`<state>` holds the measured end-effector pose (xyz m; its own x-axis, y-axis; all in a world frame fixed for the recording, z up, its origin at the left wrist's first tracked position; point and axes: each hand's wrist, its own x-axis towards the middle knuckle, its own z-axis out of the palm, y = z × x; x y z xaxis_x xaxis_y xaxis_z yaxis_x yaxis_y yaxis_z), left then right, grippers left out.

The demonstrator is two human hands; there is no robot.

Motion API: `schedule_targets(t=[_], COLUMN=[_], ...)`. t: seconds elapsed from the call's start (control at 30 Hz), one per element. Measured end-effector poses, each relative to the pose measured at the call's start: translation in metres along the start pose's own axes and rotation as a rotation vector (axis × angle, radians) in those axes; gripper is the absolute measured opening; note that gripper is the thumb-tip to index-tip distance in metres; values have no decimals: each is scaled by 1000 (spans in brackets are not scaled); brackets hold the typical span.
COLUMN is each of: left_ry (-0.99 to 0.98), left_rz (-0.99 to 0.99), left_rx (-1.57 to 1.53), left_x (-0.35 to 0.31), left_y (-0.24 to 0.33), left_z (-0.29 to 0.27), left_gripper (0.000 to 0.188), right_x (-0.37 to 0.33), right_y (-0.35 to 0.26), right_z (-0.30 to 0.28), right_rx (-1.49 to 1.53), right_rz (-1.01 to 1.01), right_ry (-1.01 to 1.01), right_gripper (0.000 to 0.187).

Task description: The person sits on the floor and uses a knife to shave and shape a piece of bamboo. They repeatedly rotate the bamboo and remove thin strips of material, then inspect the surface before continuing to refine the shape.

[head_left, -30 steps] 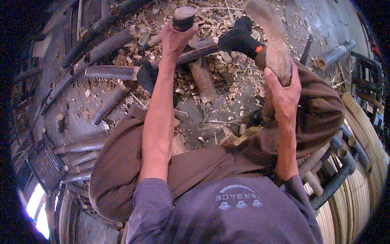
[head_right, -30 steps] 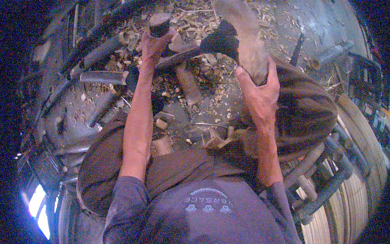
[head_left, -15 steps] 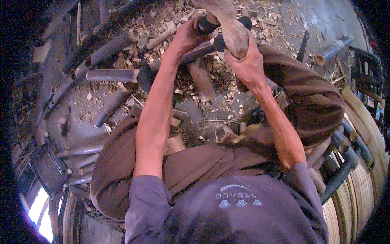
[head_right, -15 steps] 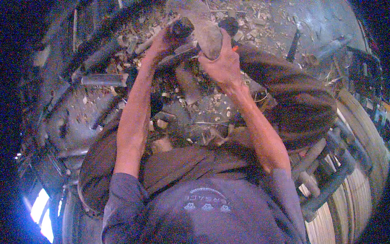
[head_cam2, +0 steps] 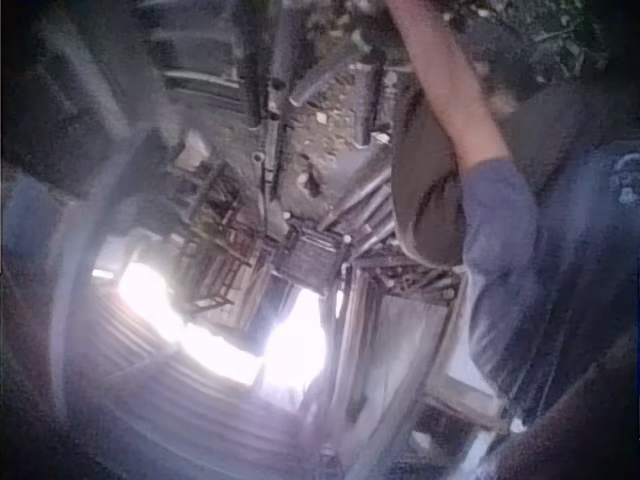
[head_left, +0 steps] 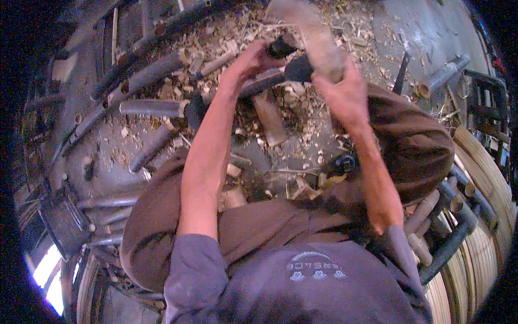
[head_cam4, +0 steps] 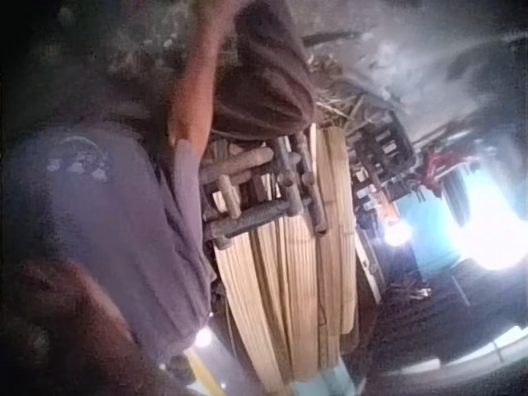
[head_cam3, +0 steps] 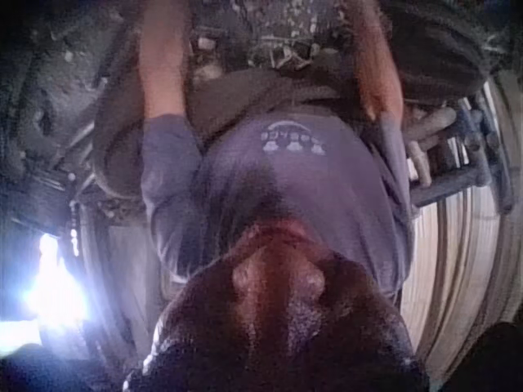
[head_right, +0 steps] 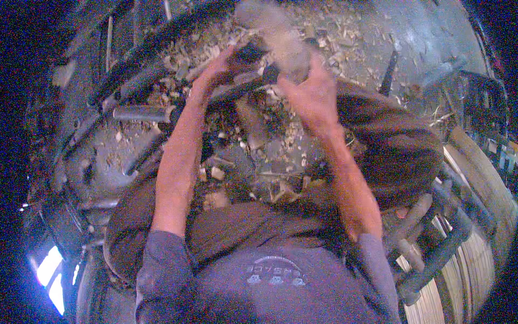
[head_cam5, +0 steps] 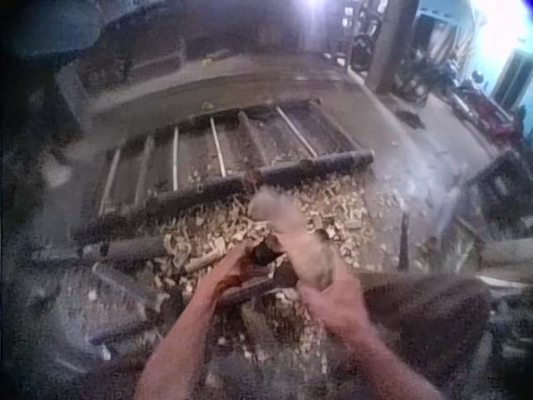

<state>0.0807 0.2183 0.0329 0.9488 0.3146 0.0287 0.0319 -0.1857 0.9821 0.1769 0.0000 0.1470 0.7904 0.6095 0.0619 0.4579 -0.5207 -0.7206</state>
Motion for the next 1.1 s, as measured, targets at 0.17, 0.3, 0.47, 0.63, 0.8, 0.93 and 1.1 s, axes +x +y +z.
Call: schedule_targets(t=[0.17,0.3,0.47,0.63,0.8,0.93,1.1], left_ry=[-12,-40,-31,133,189,211,55], left_rz=[-87,5,-148,-80,22,106,579], left_rx=[337,314,276,395,230,167,983], left_x=[4,3,2,-13,-19,-75,-129], left_y=[33,6,22,13,13,-34,-44], left_z=[-4,-11,-8,-4,9,33,65], left_gripper=[41,41,42,45,50,26,28], right_x=[19,-25,5,26,-34,-58,-54], right_y=[-26,-4,-38,-38,-1,-25,-7], right_z=[-47,36,-27,-77,22,14,-7], right_rx=[354,41,106,556,86,273,240], right_rz=[40,0,-10,20,-108,140,95], right_ry=[388,-1,164,473,40,-103,-6], right_gripper=[71,65,65,57,67,81,78])
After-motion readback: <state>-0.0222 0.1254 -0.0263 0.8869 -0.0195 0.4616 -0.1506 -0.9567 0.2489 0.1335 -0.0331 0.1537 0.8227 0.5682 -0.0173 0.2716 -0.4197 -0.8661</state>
